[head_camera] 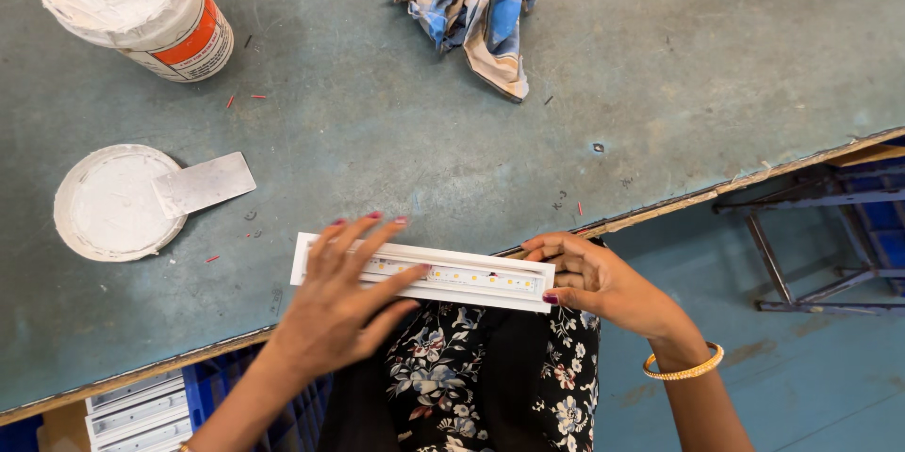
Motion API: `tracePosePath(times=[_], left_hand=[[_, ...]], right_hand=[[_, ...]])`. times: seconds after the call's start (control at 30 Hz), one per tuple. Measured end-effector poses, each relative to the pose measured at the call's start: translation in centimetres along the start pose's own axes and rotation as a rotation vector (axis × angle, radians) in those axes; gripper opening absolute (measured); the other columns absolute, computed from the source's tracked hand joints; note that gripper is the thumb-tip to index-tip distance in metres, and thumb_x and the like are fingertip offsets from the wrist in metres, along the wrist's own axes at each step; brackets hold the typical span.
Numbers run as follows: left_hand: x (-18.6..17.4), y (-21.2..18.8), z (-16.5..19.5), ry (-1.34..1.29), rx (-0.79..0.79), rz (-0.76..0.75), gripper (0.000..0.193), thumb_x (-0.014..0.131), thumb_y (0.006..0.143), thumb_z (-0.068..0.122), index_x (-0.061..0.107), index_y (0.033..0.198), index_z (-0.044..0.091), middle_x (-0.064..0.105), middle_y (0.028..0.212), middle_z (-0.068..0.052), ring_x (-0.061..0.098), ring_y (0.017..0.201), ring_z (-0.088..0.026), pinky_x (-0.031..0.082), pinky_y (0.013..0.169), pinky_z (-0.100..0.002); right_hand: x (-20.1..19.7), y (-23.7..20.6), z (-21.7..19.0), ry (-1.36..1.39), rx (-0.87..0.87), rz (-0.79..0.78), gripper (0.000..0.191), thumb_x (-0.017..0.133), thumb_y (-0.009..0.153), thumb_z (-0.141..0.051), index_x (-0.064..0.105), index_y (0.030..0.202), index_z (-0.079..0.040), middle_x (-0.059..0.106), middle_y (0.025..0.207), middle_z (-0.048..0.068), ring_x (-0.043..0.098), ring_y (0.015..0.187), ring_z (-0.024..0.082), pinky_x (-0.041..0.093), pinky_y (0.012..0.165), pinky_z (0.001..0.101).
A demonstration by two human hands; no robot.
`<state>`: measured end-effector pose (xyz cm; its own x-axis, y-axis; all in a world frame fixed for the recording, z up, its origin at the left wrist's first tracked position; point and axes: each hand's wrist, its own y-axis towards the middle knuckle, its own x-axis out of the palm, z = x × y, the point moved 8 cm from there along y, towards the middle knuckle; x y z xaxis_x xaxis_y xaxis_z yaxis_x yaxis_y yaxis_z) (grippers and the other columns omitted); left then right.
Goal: The person scrapes a white plastic housing with a metal scraper, then inserts an LED strip into the housing and presses it into place. They handle the assembled unit and place it on the table, then wipe the table with a cloth.
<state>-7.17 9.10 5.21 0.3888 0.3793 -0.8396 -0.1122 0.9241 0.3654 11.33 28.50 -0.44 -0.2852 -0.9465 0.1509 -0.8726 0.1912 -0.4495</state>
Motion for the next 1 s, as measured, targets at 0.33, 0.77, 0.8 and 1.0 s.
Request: tracePosePath(times=[0.33, 0.77, 0.8, 1.0], left_hand=[[3.2, 5.9, 3.1, -0.122, 0.215, -0.232, 0.037, 0.068, 0.09, 0.048, 0.075, 0.114, 0.021, 0.037, 0.16, -0.01, 0.025, 0.15, -0.036, 0.022, 0.12, -0.057], [2.5, 5.2, 1.7, -0.266, 0.267, -0.183, 0.029, 0.074, 0.091, 0.038, 0.077, 0.105, 0.013, 0.048, 0.156, -0.008, 0.035, 0.15, -0.032, 0.032, 0.12, -0.051], [2.3, 4.9, 1.7, -0.252, 0.273, -0.173, 0.029, 0.074, 0.091, 0.038, 0.077, 0.104, 0.012, 0.049, 0.155, -0.008, 0.036, 0.15, -0.032, 0.033, 0.119, -0.051], [2.6, 4.4, 1.2, -0.177, 0.265, -0.221, 0.029, 0.075, 0.086, 0.041, 0.077, 0.092, 0.013, 0.049, 0.153, -0.009, 0.035, 0.147, -0.034, 0.03, 0.117, -0.054]], right_hand=[[-1.4, 0.1, 0.4, -0.004, -0.027, 0.136, 0.056, 0.07, 0.081, 0.002, 0.054, 0.134, -0.002, 0.064, 0.122, 0.009, 0.068, 0.108, 0.018, 0.058, 0.089, 0.0314], [-2.5, -0.4, 2.0, -0.015, 0.013, 0.301, 0.043, 0.075, 0.08, 0.004, 0.06, 0.121, 0.0, 0.069, 0.112, 0.009, 0.071, 0.097, 0.016, 0.059, 0.085, 0.0298], [-2.6, -0.4, 2.1, -0.02, 0.015, 0.308, 0.044, 0.075, 0.08, 0.003, 0.06, 0.121, 0.0, 0.069, 0.111, 0.009, 0.071, 0.096, 0.016, 0.059, 0.085, 0.0294], [-2.8, 0.0, 2.5, -0.047, 0.033, 0.318, 0.046, 0.076, 0.079, 0.004, 0.061, 0.122, 0.0, 0.071, 0.105, 0.011, 0.072, 0.094, 0.018, 0.059, 0.082, 0.0299]])
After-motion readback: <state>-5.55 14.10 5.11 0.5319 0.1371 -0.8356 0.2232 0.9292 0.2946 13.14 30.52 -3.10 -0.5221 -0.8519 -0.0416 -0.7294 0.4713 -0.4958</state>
